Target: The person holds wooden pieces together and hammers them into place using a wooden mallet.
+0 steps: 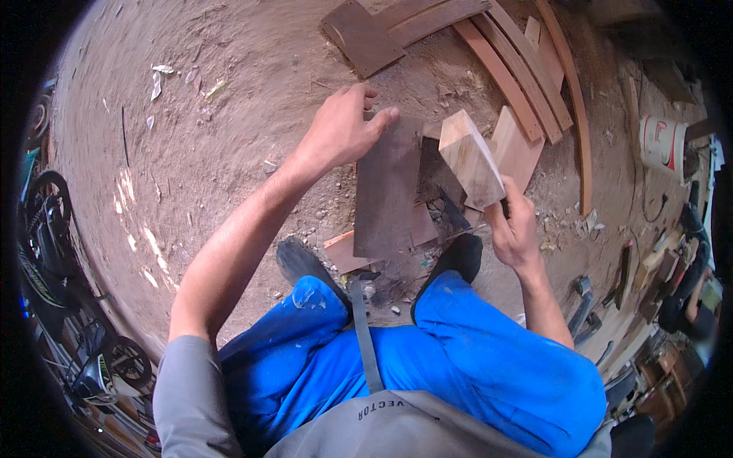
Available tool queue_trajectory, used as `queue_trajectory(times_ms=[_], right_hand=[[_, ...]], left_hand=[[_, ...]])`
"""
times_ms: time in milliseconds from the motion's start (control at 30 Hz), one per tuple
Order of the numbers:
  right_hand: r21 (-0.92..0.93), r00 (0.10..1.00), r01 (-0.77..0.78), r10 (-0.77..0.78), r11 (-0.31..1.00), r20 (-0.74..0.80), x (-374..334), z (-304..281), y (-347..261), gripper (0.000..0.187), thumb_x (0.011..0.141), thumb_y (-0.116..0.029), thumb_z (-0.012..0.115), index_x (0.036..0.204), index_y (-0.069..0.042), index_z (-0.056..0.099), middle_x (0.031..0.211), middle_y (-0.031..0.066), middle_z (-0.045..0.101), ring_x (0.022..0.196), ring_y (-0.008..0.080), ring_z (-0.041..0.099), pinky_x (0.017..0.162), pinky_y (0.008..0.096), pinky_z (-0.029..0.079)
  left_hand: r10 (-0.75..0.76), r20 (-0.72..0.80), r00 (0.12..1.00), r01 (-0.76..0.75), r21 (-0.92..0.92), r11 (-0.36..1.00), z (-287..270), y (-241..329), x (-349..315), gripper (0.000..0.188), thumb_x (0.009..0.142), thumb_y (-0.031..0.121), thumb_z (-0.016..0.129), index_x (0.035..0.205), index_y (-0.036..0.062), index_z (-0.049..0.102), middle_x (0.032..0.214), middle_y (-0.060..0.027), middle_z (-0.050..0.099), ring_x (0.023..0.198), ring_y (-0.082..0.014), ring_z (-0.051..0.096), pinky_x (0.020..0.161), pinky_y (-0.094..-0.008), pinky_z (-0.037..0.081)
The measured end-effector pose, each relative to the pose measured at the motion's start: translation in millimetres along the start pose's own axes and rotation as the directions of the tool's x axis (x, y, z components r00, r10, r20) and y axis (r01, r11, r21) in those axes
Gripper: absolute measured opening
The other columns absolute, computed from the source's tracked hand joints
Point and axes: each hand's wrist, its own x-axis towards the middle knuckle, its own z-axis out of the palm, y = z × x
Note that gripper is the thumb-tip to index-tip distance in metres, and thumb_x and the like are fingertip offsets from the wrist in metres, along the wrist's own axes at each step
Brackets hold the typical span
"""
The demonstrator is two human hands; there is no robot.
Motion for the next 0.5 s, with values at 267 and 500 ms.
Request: queue_trajectory(times_ms=[267,500], right_hand=[[-0.271,0.881,0.470,-0.427,0.840,0.205,2,-8,-2,0.026,0.090,-0.006,0.060,0.115,-0.002,0.059,0.087,0.0135,0.067,0.072,0.0315,0.069,0.059,0.0403,0.054],[-0.253,0.498,0.853,-0.566,0.456,0.657,10,0,-8,0.024,0.085,-0.018,0.059,0.108,-0.010,0.061,0.075,0.0030,0.052,0.066,0.0173,0.064,0.050,0.0321,0.053]], left_hand=[[-0.148,0.003,0.989,0.135,-0.434,0.891,19,-8,0,0.042,0.100,0.044,0.065,0.103,0.0035,0.076,0.087,-0.0102,0.075,0.083,-0.0150,0.068,0.074,-0.0326,0.052],[0.106,-0.172,0.979,-0.157,-0.320,0.934,27,-17,12,0.050,0.101,0.046,0.062,0.088,-0.0013,0.072,0.062,-0.0170,0.059,0.058,-0.0262,0.050,0.066,-0.0457,0.044]])
